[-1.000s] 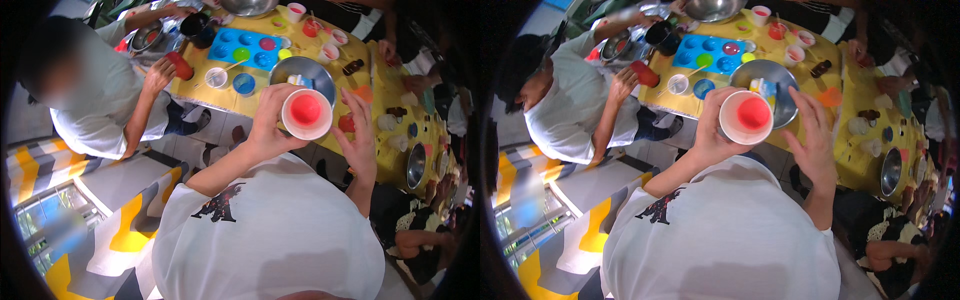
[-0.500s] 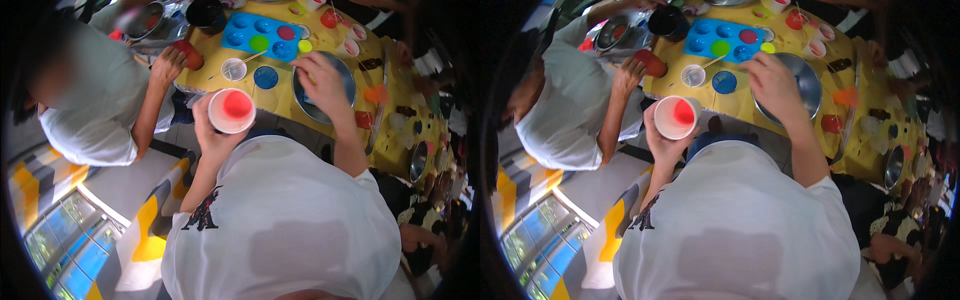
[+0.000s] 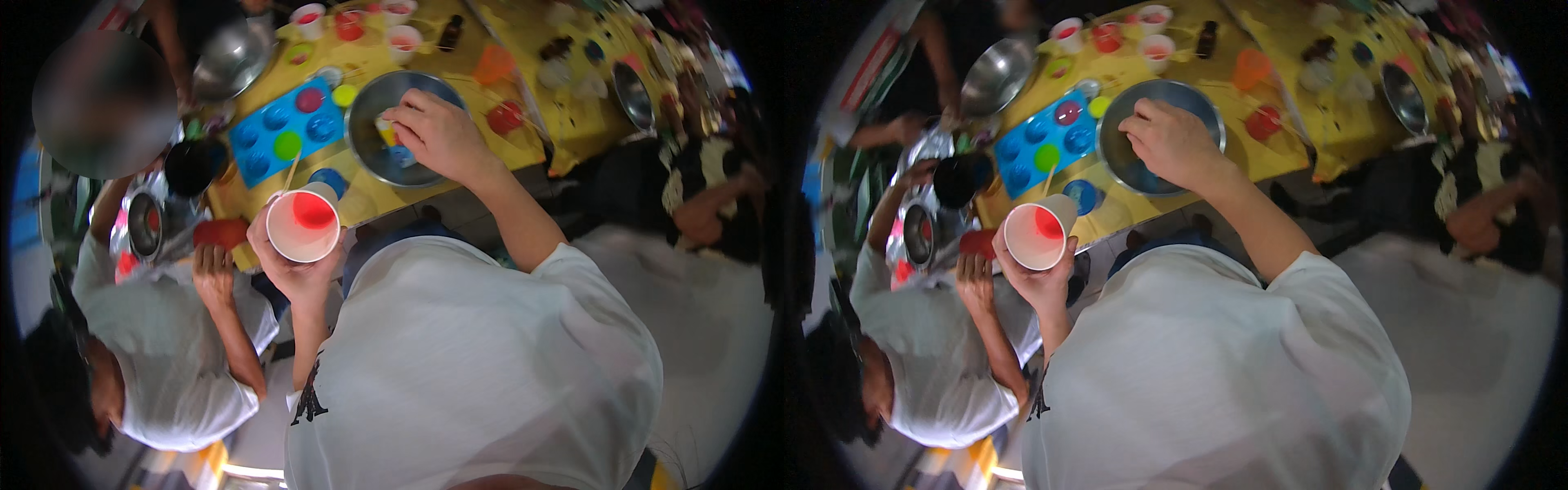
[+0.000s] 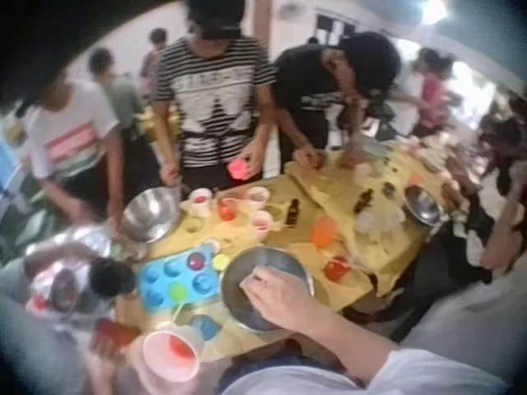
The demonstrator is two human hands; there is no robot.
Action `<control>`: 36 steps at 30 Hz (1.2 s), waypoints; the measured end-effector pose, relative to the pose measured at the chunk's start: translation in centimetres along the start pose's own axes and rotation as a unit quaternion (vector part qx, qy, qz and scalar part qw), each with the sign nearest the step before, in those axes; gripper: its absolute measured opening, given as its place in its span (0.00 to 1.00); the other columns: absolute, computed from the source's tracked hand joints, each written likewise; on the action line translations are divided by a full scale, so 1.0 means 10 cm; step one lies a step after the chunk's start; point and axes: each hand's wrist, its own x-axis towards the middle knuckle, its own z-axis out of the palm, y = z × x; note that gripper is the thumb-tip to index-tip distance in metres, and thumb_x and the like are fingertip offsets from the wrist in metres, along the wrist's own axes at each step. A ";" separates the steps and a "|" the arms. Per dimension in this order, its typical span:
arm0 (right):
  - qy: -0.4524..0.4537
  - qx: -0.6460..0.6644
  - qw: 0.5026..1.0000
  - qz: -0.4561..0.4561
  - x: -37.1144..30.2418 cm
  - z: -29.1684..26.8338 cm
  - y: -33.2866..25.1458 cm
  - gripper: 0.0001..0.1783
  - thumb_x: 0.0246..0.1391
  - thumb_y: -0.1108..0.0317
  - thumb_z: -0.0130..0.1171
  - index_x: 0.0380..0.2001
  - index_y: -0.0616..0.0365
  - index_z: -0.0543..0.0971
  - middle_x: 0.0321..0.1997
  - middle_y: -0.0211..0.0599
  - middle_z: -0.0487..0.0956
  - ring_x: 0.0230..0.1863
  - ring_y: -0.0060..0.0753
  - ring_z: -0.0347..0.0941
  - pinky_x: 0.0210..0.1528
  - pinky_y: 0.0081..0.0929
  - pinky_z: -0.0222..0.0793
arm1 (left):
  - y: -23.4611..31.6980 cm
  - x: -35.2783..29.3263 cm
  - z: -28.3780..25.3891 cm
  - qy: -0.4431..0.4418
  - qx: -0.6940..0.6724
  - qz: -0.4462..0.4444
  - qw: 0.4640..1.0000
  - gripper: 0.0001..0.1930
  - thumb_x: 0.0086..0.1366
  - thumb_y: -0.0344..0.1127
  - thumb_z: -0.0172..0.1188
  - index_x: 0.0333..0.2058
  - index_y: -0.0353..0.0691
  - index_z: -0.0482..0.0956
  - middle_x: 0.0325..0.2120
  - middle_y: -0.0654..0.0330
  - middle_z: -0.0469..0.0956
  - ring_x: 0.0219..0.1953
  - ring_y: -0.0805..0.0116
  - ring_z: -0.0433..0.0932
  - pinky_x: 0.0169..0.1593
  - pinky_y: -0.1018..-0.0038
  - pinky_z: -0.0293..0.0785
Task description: The person pours a dark liquid from a small bottle into a cup containing a red liquid. They then stir the mixture with a wooden stick. The person also handles a white tissue and a small white packet, placing them on the table.
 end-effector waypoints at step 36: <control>0.376 -0.161 0.843 0.349 -1.54 -2.92 1.41 0.06 0.55 0.70 0.62 0.37 0.55 0.83 0.33 0.35 0.77 0.28 0.34 0.76 0.32 0.29 0.72 | 1.53 0.30 2.37 -0.278 -0.163 0.019 0.946 0.44 0.41 0.31 0.80 0.58 0.37 0.66 0.52 0.57 0.71 0.54 0.62 0.74 0.60 0.67 0.70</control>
